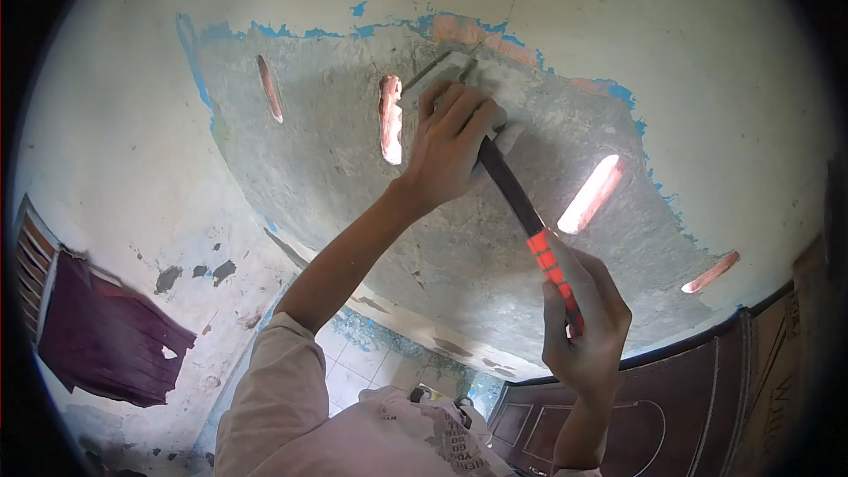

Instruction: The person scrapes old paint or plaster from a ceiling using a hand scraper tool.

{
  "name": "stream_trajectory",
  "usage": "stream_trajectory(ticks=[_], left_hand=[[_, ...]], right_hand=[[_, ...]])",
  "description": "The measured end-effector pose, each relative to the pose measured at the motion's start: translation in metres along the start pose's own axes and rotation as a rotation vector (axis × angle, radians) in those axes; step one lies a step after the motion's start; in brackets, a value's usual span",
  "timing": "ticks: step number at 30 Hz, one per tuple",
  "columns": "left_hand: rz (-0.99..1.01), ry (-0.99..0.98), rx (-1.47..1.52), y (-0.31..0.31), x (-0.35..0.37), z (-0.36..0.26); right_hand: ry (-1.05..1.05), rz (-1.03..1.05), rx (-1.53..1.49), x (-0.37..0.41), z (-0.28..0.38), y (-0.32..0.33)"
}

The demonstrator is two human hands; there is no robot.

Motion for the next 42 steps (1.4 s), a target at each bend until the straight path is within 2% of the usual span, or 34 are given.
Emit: stream_trajectory(ticks=[3,5,9,17,24,26,29,31,35,40,42], left_hand=[[0.187,-0.013,0.035,-0.005,0.001,0.017],[0.150,-0.053,0.095,-0.013,-0.003,0.028],[0.109,-0.141,0.188,-0.025,-0.004,0.042],[0.033,-0.099,0.145,-0.020,0.003,0.053],[-0.096,-0.201,0.260,-0.018,0.007,0.082],[-0.081,-0.127,0.192,-0.014,0.011,0.084],[-0.044,-0.112,0.219,-0.010,0.002,0.075],[-0.075,-0.135,0.333,-0.020,-0.005,0.061],[-0.203,-0.150,0.289,-0.030,0.001,0.066],[-0.138,-0.148,0.240,-0.022,-0.006,0.058],[-0.222,-0.154,0.273,-0.031,-0.004,0.054]], right_hand=[[0.017,-0.016,0.075,-0.007,0.010,-0.007],[0.058,-0.077,0.109,-0.012,0.009,-0.018],[0.003,-0.028,0.029,-0.025,0.018,-0.016],[-0.103,0.119,-0.058,-0.035,0.028,-0.018],[-0.073,0.101,-0.056,-0.047,0.046,-0.037],[-0.083,0.049,-0.070,-0.052,0.045,-0.051],[-0.072,0.020,-0.039,-0.049,0.046,-0.037],[-0.150,0.019,0.025,-0.038,0.054,-0.026],[-0.207,0.096,0.193,-0.046,0.072,-0.030],[-0.164,0.036,0.105,-0.038,0.059,-0.027],[-0.168,0.041,0.104,-0.033,0.058,-0.025]])
Point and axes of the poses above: each hand's wrist, its own x-axis away from the middle knuckle, its own y-axis out of the back of the hand, z = x × y, the point moved 1 cm from there along -x, towards the middle knuckle, and after that the axes turned 5 degrees about -y, right-handed, at the moved point
